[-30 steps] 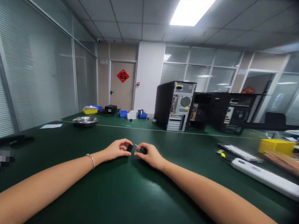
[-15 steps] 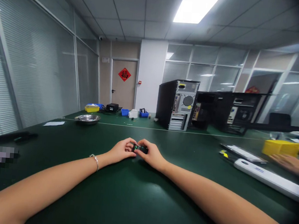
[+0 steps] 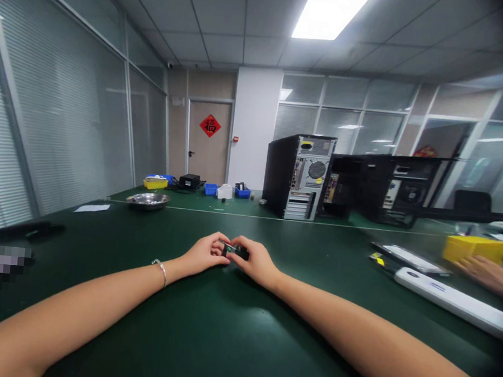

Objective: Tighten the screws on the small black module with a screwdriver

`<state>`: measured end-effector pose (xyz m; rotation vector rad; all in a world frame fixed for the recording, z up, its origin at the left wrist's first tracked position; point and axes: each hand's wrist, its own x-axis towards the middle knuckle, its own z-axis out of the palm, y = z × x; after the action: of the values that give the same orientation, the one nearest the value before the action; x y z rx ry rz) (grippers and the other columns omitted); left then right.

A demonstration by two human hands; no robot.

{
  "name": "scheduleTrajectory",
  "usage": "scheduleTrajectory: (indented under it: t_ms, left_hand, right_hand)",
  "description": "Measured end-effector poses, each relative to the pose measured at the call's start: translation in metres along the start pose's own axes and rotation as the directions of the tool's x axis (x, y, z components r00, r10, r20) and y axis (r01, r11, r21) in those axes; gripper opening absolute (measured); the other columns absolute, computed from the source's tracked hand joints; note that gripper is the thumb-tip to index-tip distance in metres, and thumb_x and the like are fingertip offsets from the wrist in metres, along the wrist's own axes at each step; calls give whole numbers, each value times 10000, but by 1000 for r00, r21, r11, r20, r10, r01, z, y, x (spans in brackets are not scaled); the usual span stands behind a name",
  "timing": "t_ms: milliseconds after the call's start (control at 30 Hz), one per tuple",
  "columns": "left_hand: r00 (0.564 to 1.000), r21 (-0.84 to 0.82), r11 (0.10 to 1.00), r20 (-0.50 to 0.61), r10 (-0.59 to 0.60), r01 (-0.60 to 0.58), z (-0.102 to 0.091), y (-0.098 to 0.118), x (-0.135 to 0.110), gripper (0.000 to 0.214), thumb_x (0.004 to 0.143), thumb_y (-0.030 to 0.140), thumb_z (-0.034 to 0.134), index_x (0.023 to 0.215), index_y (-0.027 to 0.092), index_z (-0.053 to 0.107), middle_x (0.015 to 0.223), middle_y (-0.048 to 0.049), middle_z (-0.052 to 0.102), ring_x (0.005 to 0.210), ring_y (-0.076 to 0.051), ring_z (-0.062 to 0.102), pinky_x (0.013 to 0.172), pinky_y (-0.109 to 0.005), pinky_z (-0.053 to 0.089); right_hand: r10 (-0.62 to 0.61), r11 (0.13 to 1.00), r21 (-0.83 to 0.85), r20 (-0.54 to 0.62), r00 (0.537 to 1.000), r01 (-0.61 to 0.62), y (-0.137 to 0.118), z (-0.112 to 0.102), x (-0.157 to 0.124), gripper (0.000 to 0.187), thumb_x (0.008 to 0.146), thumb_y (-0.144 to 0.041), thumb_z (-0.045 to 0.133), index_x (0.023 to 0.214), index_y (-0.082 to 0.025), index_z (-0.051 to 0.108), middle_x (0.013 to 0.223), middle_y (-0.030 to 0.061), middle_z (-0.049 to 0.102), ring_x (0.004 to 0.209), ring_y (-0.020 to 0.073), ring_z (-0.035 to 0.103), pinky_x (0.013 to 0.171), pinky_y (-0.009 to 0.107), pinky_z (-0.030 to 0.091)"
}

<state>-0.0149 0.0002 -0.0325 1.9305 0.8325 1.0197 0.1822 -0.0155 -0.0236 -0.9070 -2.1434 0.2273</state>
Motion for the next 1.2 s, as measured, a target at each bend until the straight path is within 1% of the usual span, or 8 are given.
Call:
scheduleTrajectory:
  t_ms: [100, 200, 267, 600, 700, 833, 1033, 1200]
  left_hand:
    - [999, -93, 995, 17, -36, 37, 1, 4, 0, 492, 623, 256, 815, 1003, 154, 518, 806, -6, 661, 724, -144, 650, 719, -299, 495]
    - [994, -212, 971, 39, -102, 108, 1, 9, -1, 475, 676, 375, 778, 998, 151, 511, 819, -35, 697, 723, -167, 677, 734, -333, 513]
    - [992, -236, 964, 34, -120, 124, 2, 11, -1, 463, 705, 437, 744, 983, 148, 512, 796, -41, 708, 688, -165, 678, 709, -329, 517]
    - [995, -216, 971, 44, -90, 97, 0, 8, 0, 399, 699, 389, 754, 914, 147, 522, 705, -8, 690, 633, -137, 649, 653, -272, 494]
    - [996, -208, 974, 30, -86, 91, 0, 8, 0, 388, 710, 388, 746, 917, 146, 524, 711, -11, 687, 631, -134, 639, 652, -269, 484]
    - [997, -206, 975, 3, -80, 79, 0, 9, 0, 389, 732, 410, 717, 951, 148, 530, 724, -9, 671, 644, -138, 626, 661, -274, 475]
    - [997, -106, 994, -68, -39, 32, -3, 7, 2, 338, 836, 433, 570, 1017, 147, 558, 716, 4, 608, 580, -104, 534, 580, -231, 413]
    - [997, -72, 997, -73, -11, 6, -6, -1, 5, 307, 845, 416, 539, 992, 147, 563, 690, 8, 578, 548, -101, 500, 557, -232, 391]
  right_hand:
    - [-6, 1000, -21, -2, 1000, 6, -2, -1, 0, 199, 828, -328, 619, 997, -224, 637, 850, 10, 689, 727, 153, 593, 688, 244, 434]
    - [-17, 999, -38, 3, 1000, 17, -4, -2, -1, 191, 845, -332, 602, 1002, -228, 638, 859, 13, 691, 730, 153, 596, 680, 239, 426]
    - [-23, 998, -52, 7, 1000, 24, -5, -2, -1, 192, 855, -345, 591, 1004, -232, 635, 850, 12, 690, 720, 152, 596, 667, 233, 421]
    - [-95, 992, -80, 38, 995, 98, -6, 1, 1, 145, 847, -307, 612, 974, -239, 630, 887, 6, 693, 773, 150, 615, 681, 220, 413]
    - [-86, 995, -55, 37, 996, 88, -5, 0, 0, 184, 844, -293, 616, 1020, -242, 633, 907, 7, 697, 795, 153, 618, 699, 224, 417]
    - [-43, 999, -31, 23, 999, 44, -3, 0, 0, 255, 836, -315, 624, 1076, -230, 626, 849, 5, 692, 736, 150, 603, 667, 227, 415]
    - [-2, 999, 39, -35, 999, 4, 3, 3, 2, 185, 881, -363, 551, 931, -211, 644, 832, 8, 673, 726, 147, 579, 676, 233, 409]
    - [42, 996, 86, -94, 995, -34, 7, 3, 3, 344, 959, -411, 377, 748, -190, 536, 632, -33, 523, 581, 111, 455, 592, 213, 368]
